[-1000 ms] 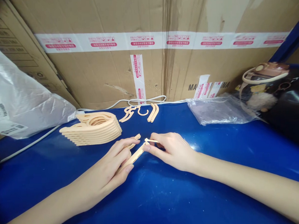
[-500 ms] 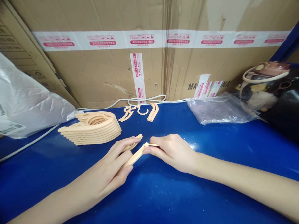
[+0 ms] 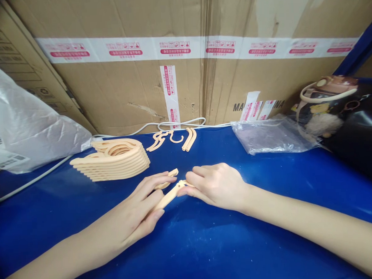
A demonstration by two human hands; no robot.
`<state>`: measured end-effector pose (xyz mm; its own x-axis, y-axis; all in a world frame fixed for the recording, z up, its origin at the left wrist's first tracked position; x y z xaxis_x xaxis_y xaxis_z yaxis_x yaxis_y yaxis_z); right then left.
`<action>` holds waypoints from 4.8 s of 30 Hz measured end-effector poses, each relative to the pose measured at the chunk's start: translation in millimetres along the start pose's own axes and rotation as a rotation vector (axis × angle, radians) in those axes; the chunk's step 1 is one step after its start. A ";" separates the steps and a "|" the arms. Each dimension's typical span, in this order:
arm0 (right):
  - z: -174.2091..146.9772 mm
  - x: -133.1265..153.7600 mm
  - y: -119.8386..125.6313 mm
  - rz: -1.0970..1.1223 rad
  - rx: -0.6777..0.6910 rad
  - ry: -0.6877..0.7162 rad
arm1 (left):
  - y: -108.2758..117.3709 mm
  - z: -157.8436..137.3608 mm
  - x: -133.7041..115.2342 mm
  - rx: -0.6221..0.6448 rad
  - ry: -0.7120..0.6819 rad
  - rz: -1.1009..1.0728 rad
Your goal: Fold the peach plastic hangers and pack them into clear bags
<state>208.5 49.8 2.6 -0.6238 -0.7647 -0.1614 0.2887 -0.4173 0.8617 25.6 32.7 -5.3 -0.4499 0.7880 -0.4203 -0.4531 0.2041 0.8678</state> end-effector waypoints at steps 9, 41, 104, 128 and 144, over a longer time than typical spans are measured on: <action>0.5 1.7 3.1 -0.053 -0.055 0.079 | 0.4 -0.2 -0.5 0.034 0.016 -0.013; -1.9 4.1 -2.3 0.037 -0.075 0.137 | 0.4 0.9 -1.5 0.097 0.011 0.017; -14.3 8.8 11.4 0.315 0.178 -0.223 | 3.5 0.0 14.9 -0.093 0.146 0.000; -23.5 5.5 -8.6 1.305 0.335 -0.833 | 6.2 -2.4 -0.3 -0.074 0.083 0.037; -20.3 9.2 -13.5 1.487 0.322 -0.832 | -0.6 -3.0 4.9 -0.042 0.051 0.152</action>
<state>213.6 38.5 -20.3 -0.1878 0.1067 0.9764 0.8369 0.5378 0.1022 21.3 34.7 -8.7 -0.5537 0.7773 -0.2986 -0.4079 0.0595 0.9111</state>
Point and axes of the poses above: each hand's wrist, its own z-axis towards the middle knuckle, its own y-axis out of the back of the hand, x = y × z, the point moved 4 cm from there along z, towards the middle knuckle, and after that the axes turned 1 degree about -x, right-handed, at the moved point
